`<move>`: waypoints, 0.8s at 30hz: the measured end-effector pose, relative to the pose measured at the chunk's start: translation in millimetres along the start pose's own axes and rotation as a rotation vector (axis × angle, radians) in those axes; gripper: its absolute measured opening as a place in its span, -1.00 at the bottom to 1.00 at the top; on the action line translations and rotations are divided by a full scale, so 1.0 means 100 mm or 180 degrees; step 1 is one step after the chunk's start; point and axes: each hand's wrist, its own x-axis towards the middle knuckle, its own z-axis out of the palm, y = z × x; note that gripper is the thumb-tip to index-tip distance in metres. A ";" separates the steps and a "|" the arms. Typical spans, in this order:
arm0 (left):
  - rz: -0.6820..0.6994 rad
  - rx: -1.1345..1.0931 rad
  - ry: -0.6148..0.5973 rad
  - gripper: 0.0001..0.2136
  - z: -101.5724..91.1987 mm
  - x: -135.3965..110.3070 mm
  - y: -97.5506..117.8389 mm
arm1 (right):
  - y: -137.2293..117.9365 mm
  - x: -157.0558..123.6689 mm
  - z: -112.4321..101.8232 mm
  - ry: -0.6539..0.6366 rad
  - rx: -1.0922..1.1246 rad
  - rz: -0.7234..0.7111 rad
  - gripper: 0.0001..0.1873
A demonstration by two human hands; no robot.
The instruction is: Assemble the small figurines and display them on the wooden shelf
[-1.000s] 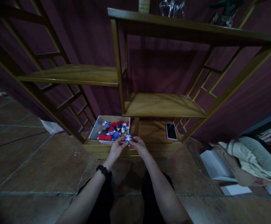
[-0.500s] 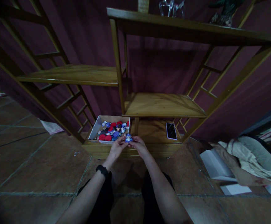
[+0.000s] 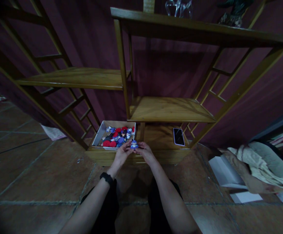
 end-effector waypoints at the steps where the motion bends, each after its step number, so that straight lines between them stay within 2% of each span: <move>1: 0.0001 0.0005 -0.0002 -0.56 0.00 0.00 0.00 | 0.00 0.00 0.00 -0.0004 0.0010 -0.0008 -0.60; 24: 0.0092 0.0103 -0.0063 -0.57 0.03 -0.01 -0.02 | 0.02 0.02 -0.04 0.0057 0.0001 0.0057 -0.56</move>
